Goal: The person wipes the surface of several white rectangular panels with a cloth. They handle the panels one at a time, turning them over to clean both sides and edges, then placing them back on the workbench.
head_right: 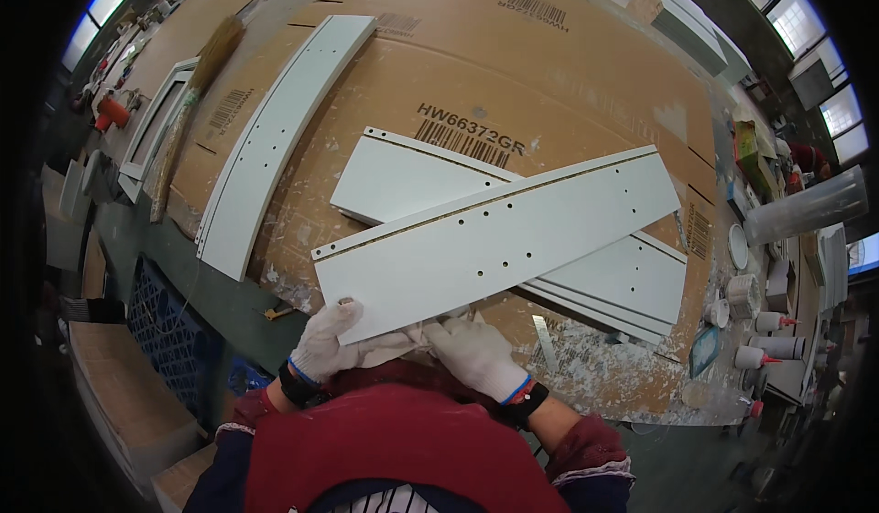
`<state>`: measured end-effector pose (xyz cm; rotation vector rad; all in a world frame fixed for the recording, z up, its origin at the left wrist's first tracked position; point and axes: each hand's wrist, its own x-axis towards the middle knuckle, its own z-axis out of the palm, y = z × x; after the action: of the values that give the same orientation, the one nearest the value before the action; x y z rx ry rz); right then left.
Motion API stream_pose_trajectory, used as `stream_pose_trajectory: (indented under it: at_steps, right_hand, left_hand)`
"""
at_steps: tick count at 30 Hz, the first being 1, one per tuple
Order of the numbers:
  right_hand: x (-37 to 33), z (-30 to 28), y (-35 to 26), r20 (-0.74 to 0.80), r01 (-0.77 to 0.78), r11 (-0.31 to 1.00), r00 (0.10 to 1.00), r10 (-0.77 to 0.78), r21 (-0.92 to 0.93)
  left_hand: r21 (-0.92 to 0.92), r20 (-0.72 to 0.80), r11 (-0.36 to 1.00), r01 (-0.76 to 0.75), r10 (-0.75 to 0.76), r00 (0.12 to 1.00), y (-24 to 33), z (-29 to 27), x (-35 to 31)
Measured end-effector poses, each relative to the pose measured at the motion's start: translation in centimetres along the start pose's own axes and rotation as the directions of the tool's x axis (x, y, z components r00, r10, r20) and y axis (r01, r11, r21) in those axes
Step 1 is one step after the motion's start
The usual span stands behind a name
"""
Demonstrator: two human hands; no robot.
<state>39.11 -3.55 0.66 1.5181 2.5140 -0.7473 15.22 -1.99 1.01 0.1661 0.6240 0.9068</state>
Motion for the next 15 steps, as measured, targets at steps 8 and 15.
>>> stream_pose_trajectory:
  at_steps: [8, 15]
  right_hand:
    - [-9.3, -12.8, 2.3, -0.416, 0.07, 0.564, 0.75, 0.515, 0.823]
    - [4.7, -7.7, -4.4, -0.56, 0.41, 0.908, 0.732, -0.387, -0.091]
  left_hand:
    - [0.823, 0.105, 0.498, -0.272, 0.337, 0.936, -0.4, -3.7, 0.5]
    - [0.879, 0.283, 0.273, -0.392, 0.364, 0.887, -1.2, -4.7, 2.1]
